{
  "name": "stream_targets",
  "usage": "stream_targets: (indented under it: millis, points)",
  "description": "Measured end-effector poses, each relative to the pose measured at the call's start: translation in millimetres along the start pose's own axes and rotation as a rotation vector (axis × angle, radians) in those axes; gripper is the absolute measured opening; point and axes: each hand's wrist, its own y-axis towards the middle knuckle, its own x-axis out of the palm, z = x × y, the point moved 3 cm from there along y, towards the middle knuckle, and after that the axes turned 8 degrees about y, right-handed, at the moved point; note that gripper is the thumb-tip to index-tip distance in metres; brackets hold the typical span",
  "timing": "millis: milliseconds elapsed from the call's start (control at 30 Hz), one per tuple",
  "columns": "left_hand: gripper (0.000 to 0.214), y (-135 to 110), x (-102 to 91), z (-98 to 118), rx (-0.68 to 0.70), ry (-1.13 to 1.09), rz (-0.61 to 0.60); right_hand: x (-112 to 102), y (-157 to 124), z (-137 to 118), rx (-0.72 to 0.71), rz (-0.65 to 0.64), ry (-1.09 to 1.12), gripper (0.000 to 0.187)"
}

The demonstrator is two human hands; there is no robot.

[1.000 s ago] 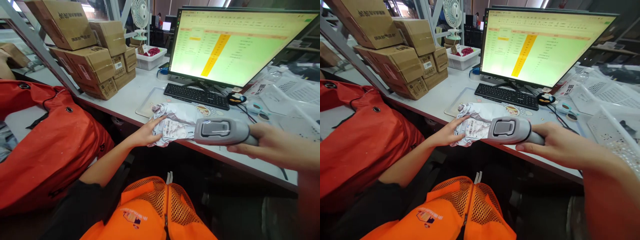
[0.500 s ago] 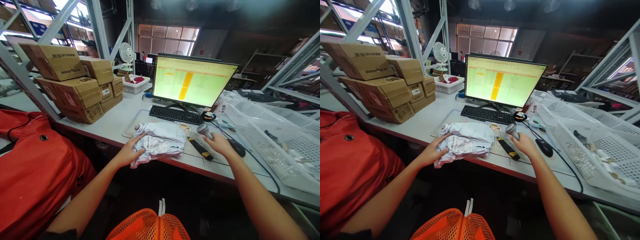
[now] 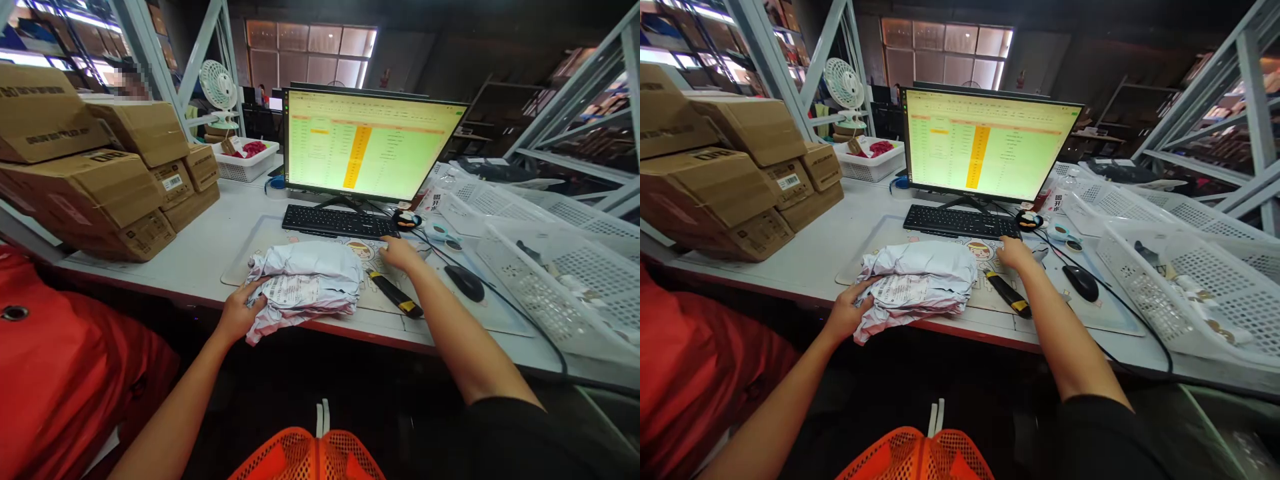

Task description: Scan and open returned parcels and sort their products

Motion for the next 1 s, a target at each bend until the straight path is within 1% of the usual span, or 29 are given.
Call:
stream_targets:
  millis: [67, 133, 200, 267, 300, 467, 533, 600, 667, 700, 767, 800, 833, 867, 900, 933, 967, 1000]
  points:
    - [0.049, -1, -0.5, -1, 0.020, 0.018, -0.005, 9, 24, -12, 0.011, -0.034, 0.004, 0.059]
    - [0.047, -2, -1.5, -1, 0.043, 0.032, -0.007, 16, 40, -18, 0.037, -0.047, 0.001, 0.062]
    - [0.045, -3, -1.8, -1, 0.061, 0.047, -0.003, 19, 50, -21, 0.065, -0.059, -0.008, 0.055]
    - [0.043, -3, -1.1, 0, 0.071, 0.065, 0.003, 20, 56, -22, 0.084, -0.057, -0.018, 0.048]
    - [0.043, -4, -0.3, 0, 0.072, 0.074, 0.007, 20, 58, -23, 0.088, -0.049, -0.021, 0.047]
    - [0.043, -4, 2.1, 0, 0.055, 0.068, -0.002, 21, 69, -34, 0.060, -0.058, -0.019, 0.054]
    - [0.044, -3, -3.5, 0, 0.052, 0.041, -0.017, 20, 71, -39, 0.049, -0.077, -0.020, 0.053]
    - [0.047, -1, -16.5, 4, 0.065, 0.023, -0.010, 15, 68, -44, 0.024, -0.085, -0.021, 0.053]
    - [0.048, -1, -35.4, 19, 0.086, 0.037, 0.025, 10, 59, -47, -0.023, -0.085, -0.019, 0.054]
    - [0.046, -2, -45.3, 32, 0.100, 0.065, 0.053, 8, 53, -47, -0.049, -0.084, -0.017, 0.055]
    - [0.038, -5, -60.3, 67, 0.165, 0.147, 0.093, 6, 41, -46, -0.088, -0.081, -0.014, 0.057]
    - [0.035, -6, -63.0, 88, 0.224, 0.189, 0.088, 5, 36, -45, -0.093, -0.078, -0.012, 0.058]
    - [0.034, -6, -61.0, 109, 0.297, 0.226, 0.055, 5, 33, -42, -0.088, -0.073, -0.009, 0.061]
    - [0.036, -6, -54.3, 129, 0.373, 0.257, -0.004, 5, 32, -40, -0.076, -0.069, -0.004, 0.063]
    - [0.041, -5, -43.3, 145, 0.432, 0.290, -0.078, 5, 32, -38, -0.057, -0.067, 0.003, 0.064]
    - [0.048, -3, -29.2, 157, 0.464, 0.333, -0.153, 7, 33, -36, -0.035, -0.070, 0.011, 0.064]
    - [0.059, 1, -13.4, 162, 0.462, 0.390, -0.217, 8, 35, -35, -0.014, -0.075, 0.020, 0.062]
    - [0.071, 5, 2.5, 162, 0.432, 0.456, -0.263, 10, 37, -35, 0.004, -0.083, 0.029, 0.060]
